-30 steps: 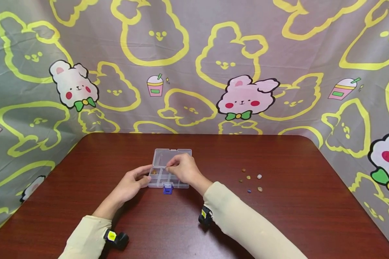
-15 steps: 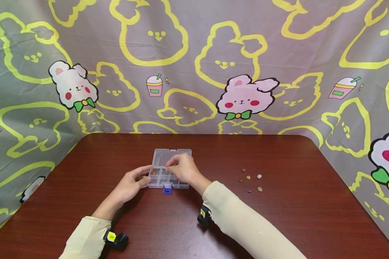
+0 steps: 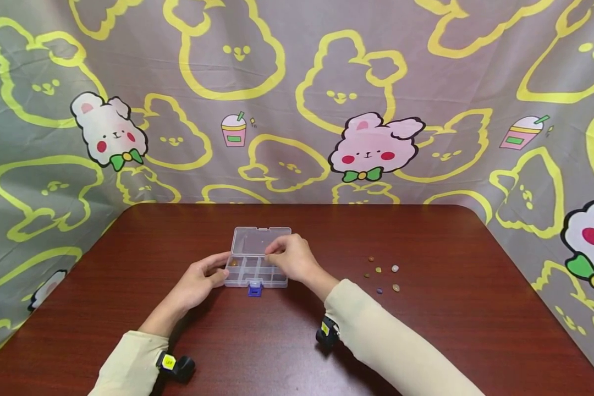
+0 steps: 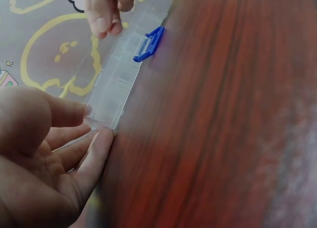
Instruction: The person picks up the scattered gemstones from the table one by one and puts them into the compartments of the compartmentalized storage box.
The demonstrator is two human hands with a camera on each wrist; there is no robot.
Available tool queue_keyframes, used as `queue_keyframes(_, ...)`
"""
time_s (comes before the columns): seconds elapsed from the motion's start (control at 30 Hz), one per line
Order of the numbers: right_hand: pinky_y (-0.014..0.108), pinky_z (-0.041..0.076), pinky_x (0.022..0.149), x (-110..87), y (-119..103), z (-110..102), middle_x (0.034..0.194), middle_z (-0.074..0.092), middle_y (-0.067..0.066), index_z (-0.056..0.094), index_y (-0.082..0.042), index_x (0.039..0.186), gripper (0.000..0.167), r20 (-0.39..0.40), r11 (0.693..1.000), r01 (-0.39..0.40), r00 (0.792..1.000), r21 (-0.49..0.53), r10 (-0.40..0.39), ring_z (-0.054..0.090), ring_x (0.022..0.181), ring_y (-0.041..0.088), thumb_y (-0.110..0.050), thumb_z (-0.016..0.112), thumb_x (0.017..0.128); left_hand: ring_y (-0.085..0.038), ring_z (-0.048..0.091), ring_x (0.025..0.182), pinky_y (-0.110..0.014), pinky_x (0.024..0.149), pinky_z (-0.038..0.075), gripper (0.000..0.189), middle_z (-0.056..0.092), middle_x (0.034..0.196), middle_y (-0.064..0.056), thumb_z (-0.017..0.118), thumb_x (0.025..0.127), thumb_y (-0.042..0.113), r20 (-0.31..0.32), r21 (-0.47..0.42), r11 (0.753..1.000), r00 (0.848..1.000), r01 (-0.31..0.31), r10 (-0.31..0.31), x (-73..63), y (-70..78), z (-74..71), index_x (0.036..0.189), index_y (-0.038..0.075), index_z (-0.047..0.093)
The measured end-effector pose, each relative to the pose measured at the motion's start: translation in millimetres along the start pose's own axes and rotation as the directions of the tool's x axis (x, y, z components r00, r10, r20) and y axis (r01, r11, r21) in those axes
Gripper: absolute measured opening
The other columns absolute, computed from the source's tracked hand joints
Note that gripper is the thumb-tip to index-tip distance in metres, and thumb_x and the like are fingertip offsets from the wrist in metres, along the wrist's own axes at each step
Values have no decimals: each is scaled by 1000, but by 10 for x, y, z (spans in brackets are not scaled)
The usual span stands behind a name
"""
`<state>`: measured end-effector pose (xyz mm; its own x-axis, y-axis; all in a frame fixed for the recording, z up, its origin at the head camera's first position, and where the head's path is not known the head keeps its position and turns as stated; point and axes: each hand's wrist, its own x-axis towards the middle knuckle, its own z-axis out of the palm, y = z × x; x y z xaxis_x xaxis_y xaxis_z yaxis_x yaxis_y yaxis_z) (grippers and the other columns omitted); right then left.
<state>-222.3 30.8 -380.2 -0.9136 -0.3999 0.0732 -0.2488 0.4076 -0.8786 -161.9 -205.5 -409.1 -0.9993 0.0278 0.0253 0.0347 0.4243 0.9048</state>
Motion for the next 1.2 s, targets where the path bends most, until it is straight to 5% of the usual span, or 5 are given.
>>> queue_keyframes(0.67,26,37,38,-319,252,-450,70,65,15,74,0,96,10,-46,998,-53,997,38,54,45,41,12,-4,73,87,-33,60,114,-32,88,52,44,58,135,-25,58,99,0,5,-8,1000,1000,5,-5,-23,0,-31,142,-4,52)
queue_keyframes(1.2,23,35,37,-803,511,-867,71,64,16,71,0,102,15,-19,989,-135,991,58,136,42,43,14,-6,74,89,-32,59,113,-30,86,52,43,58,136,-25,58,99,0,19,8,1000,1000,2,-2,-17,24,-15,142,-4,52)
